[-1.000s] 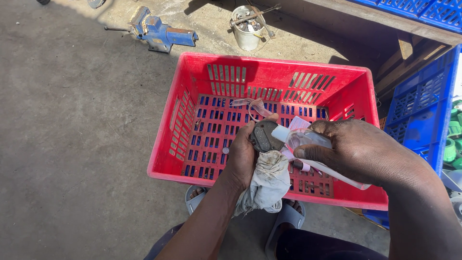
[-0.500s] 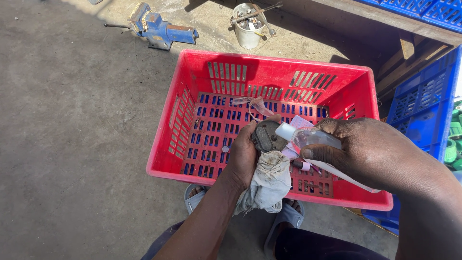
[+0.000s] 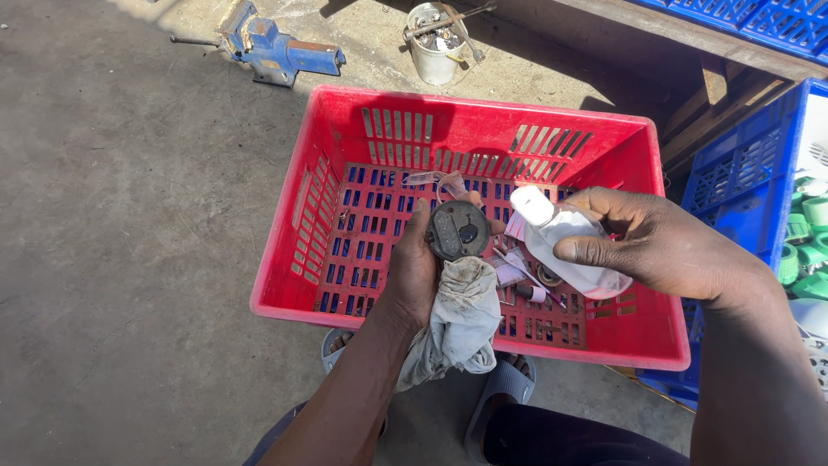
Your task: The person cleans a small, dark mechanical part using a toothbrush and a liquid from a bottle. They scrub the part thoroughly, then wipe it with a cloth, repeating the process of applying liquid and scrubbing.
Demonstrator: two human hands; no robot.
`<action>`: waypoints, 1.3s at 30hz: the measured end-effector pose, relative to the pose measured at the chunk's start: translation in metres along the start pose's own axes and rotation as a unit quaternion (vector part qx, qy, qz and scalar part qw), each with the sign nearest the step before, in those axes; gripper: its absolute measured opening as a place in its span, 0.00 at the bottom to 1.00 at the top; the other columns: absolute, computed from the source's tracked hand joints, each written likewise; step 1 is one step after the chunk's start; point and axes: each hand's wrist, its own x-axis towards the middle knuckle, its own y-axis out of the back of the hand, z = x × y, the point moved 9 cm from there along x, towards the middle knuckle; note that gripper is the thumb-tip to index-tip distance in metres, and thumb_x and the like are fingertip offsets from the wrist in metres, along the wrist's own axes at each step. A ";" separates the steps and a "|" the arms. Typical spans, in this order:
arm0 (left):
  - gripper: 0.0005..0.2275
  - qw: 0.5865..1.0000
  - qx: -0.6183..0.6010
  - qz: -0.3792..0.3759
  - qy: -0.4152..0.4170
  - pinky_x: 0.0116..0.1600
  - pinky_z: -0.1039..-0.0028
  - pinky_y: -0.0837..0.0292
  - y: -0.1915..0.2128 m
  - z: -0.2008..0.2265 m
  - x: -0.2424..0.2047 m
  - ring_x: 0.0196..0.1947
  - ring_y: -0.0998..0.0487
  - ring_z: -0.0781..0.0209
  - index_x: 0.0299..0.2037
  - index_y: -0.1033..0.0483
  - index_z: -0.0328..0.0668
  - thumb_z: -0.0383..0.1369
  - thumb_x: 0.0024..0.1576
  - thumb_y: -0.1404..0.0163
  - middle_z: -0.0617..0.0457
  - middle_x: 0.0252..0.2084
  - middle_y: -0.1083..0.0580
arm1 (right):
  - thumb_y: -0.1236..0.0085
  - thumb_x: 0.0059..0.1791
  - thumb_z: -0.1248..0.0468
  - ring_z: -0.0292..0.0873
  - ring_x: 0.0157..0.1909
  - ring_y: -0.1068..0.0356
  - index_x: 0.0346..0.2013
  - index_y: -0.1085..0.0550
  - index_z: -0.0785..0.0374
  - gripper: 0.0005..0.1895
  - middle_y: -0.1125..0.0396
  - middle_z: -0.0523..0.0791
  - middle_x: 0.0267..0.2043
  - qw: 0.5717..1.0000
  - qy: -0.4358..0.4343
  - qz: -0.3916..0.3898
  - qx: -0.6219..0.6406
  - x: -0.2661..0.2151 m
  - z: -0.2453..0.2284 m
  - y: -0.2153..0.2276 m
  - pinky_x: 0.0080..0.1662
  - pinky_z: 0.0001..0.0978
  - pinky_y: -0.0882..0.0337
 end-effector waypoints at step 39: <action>0.33 0.992 0.084 0.097 -0.005 0.53 0.52 0.20 0.012 -0.013 0.003 0.49 0.17 0.44 0.61 0.22 0.33 0.59 0.65 0.56 0.37 0.52 0.19 | 0.41 0.50 0.48 0.32 0.58 0.19 0.54 0.12 0.44 0.22 0.14 0.31 0.55 0.976 -0.077 -0.048 -0.198 -0.026 -0.038 -0.020 0.62 0.28 0.27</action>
